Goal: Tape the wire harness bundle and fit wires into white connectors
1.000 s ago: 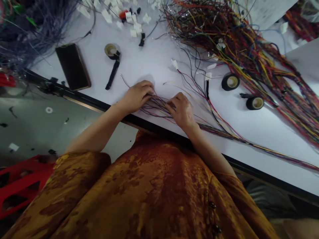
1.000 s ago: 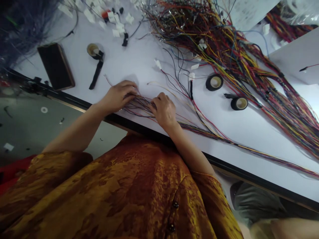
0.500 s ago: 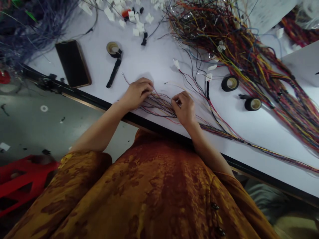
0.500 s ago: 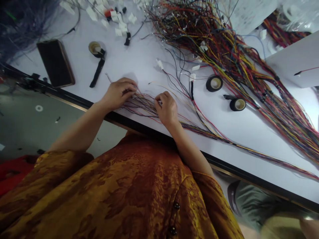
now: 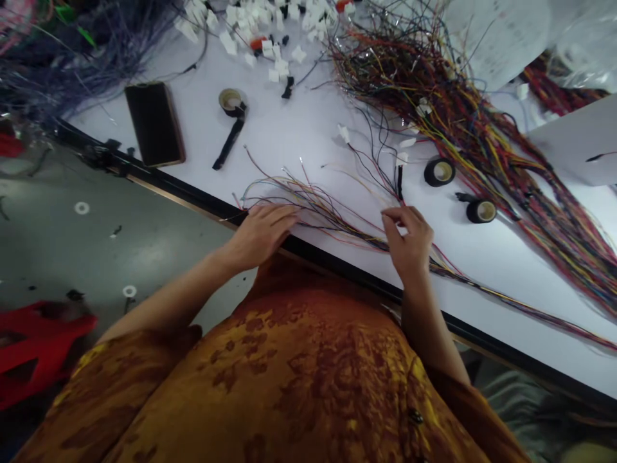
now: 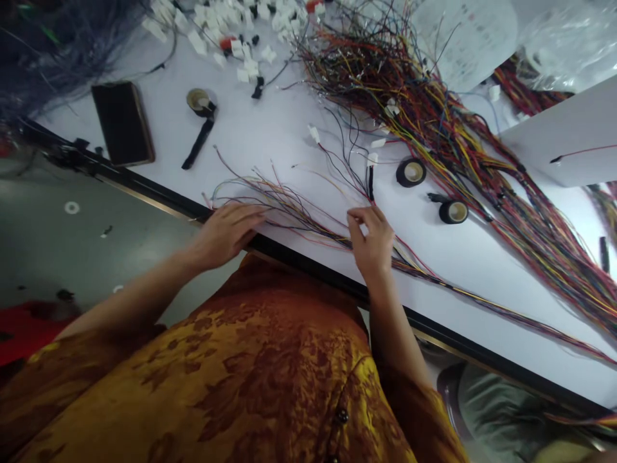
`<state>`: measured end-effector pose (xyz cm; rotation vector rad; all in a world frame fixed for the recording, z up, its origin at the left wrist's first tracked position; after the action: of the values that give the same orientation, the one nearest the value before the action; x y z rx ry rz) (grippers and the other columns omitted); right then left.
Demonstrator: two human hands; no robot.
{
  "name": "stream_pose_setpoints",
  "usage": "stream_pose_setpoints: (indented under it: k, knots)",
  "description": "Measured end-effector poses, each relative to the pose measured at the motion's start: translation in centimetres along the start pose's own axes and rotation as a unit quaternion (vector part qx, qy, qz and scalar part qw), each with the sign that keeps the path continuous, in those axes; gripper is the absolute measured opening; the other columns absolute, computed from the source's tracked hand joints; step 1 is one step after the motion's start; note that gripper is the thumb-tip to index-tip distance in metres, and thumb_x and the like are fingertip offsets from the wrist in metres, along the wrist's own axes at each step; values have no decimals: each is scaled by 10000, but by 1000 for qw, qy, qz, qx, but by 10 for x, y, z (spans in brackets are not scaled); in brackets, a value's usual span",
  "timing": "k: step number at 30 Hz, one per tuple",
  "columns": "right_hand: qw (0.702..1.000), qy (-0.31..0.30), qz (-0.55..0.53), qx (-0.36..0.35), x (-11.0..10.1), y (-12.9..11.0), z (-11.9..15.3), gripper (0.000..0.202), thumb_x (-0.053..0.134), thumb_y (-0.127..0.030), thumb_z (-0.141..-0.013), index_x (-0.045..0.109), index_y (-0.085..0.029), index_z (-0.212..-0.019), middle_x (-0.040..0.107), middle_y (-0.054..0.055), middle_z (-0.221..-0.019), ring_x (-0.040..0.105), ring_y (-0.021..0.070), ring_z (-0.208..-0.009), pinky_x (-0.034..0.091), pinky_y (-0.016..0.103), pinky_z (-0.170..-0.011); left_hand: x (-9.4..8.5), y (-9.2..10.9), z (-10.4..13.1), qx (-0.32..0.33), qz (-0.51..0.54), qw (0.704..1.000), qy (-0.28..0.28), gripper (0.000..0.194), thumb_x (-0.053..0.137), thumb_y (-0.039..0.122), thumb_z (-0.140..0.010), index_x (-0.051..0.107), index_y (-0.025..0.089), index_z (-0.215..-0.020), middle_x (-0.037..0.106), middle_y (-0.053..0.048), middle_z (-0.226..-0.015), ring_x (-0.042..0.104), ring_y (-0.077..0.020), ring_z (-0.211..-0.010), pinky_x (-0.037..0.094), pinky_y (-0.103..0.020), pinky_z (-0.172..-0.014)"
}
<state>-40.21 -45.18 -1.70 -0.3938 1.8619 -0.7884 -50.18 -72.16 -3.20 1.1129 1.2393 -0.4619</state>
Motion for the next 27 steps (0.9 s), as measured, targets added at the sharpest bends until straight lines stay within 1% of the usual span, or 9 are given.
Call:
stream_pose_setpoints:
  k: [2, 4, 6, 9, 14, 17, 20, 23, 27]
  knots:
    - [999, 6, 38, 25, -20, 12, 21, 125, 585, -245, -917, 700, -205, -886, 697, 33, -849, 638, 165, -770, 497, 306, -739, 16, 6, 16, -11, -35, 999, -17, 375, 450, 233, -988, 613, 183, -1322, 605, -126, -1408, 557, -296, -1282, 441, -475, -1048]
    - [995, 4, 87, 52, -35, 26, 42, 137, 594, -268, -916, 713, -203, -902, 702, 41, -855, 641, 173, -755, 491, 312, -726, 27, 6, 27, -34, -54, 998, -10, 390, 474, 239, -982, 603, 194, -1347, 598, -123, -1420, 545, -300, -1299, 432, -466, -1047]
    - [989, 2, 133, 70, -46, 40, 62, 162, 590, -292, -920, 721, -197, -913, 704, 54, -864, 643, 190, -761, 489, 327, -729, 30, 5, 33, -54, -61, 997, 3, 377, 500, 251, -975, 617, 203, -1331, 599, -114, -1421, 537, -297, -1308, 425, -453, -1048]
    - [981, 1, 180, 66, -53, 56, 84, 192, 577, -309, -924, 724, -185, -903, 707, 75, -882, 645, 227, -821, 494, 375, -791, 26, 8, 32, -63, -58, 996, 24, 337, 520, 283, -972, 645, 197, -1273, 631, -116, -1374, 558, -295, -1269, 428, -452, -1033]
    - [976, -5, 209, 54, -51, 64, 100, 211, 581, -322, -927, 736, -181, -948, 708, 95, -962, 637, 262, -948, 471, 438, -900, 13, 12, 0, -56, -22, 997, 41, 321, 450, 267, -995, 652, 160, -1220, 657, -138, -1302, 593, -273, -1180, 443, -450, -1019]
    - [977, 1, 208, 52, -49, 62, 101, 213, 584, -326, -929, 737, -184, -968, 706, 93, -973, 635, 262, -966, 463, 434, -908, 12, 7, -29, -38, -17, 999, 15, 332, 398, 226, -998, 664, 164, -1186, 683, -128, -1222, 603, -260, -1130, 457, -442, -1001]
    - [978, 11, 201, 48, -49, 60, 102, 204, 580, -324, -931, 734, -191, -953, 701, 88, -972, 632, 254, -964, 456, 423, -913, 13, 4, -50, -11, -60, 998, -15, 300, 423, 257, -996, 698, 174, -1082, 716, -112, -1051, 619, -274, -1049, 468, -445, -948]
    - [979, 25, 194, 53, -50, 59, 105, 213, 564, -331, -939, 731, -200, -945, 694, 85, -969, 625, 249, -963, 454, 411, -905, 16, 4, -61, 20, -93, 995, -39, 276, 448, 261, -992, 709, 171, -1006, 715, -97, -965, 635, -271, -992, 474, -428, -916]
    - [980, 26, 187, 67, -50, 60, 109, 221, 549, -333, -944, 730, -206, -940, 697, 82, -973, 622, 244, -962, 450, 403, -897, 21, 6, -67, 49, -129, 987, -84, 282, 430, 199, -984, 711, 170, -986, 699, -98, -955, 656, -255, -908, 492, -394, -829]
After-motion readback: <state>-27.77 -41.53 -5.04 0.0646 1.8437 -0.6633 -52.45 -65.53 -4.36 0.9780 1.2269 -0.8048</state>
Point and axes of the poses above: each hand's wrist, its own z-axis away from the middle knuckle, its own x-axis out of the palm, y = z × x, the point moved 7 cm from there along -z, towards the middle knuckle
